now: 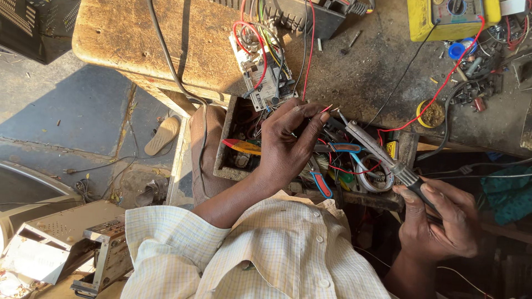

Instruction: The person sits on the floor and repairs a green circuit board. They use a soldering iron to heat and attach wires, a brush to clean the board, and pliers to strip and twist wire ends. The person repeatedly solders connections and cleans the board with a brush.

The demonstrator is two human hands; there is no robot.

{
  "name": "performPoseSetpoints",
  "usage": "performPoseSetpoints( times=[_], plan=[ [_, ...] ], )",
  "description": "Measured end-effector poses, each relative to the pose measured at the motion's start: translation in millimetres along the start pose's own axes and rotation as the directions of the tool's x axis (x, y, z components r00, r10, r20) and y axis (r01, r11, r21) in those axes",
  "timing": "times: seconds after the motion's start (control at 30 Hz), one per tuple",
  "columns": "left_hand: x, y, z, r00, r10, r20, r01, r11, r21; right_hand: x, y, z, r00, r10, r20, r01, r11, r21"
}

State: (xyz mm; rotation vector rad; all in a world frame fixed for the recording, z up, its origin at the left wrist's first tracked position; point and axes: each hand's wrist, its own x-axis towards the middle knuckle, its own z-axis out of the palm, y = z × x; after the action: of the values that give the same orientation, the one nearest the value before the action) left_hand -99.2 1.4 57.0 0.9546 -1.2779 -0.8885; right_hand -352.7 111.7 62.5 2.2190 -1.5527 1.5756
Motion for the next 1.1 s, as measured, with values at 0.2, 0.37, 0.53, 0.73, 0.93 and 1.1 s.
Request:
performPoseSetpoints(
  times=[0.2, 0.37, 0.53, 0.73, 0.93, 1.1],
  plan=[
    [-1.1, -1.6, 0.0, 1.0, 0.001, -0.001, -0.001, 1.0, -0.02, 1.2, 3.2, 2.1, 1.0, -0.008, -0.003, 0.008, 1.0, 0.002],
    [-1.4, -2.6, -1.5, 1.0, 0.01, 0.008, -0.01, 1.0, 0.021, 0.2, 0.1, 5.1, 1.0, -0.016, 0.005, 0.016, 0.999, -0.041],
    [-0.4, -3.4, -2.8, 0.999, 0.048, 0.009, -0.048, 0.999, 0.024, -1.4, -0.7, 8.0, 1.0, 0.009, 0.0, -0.009, 1.0, -0.001],
    [-1.1, -4.0, -5.0, 1.0, 0.021, 0.019, -0.022, 1.0, 0.015, -1.3, -0.1, 8.9, 1.0, -0.03, -0.008, 0.029, 0.999, -0.019],
    [-0.9, -6.5, -5.1, 1.0, 0.021, 0.017, -0.021, 1.0, -0.011, 0.2, -1.4, 11.2, 1.0, -0.02, 0.001, 0.02, 1.0, 0.013],
    [-1.3, -8.3, -5.0, 0.999, 0.032, 0.01, -0.032, 0.999, -0.006, 0.6, -2.8, 12.7, 1.0, -0.029, -0.001, 0.029, 1.0, -0.004]
  ],
)
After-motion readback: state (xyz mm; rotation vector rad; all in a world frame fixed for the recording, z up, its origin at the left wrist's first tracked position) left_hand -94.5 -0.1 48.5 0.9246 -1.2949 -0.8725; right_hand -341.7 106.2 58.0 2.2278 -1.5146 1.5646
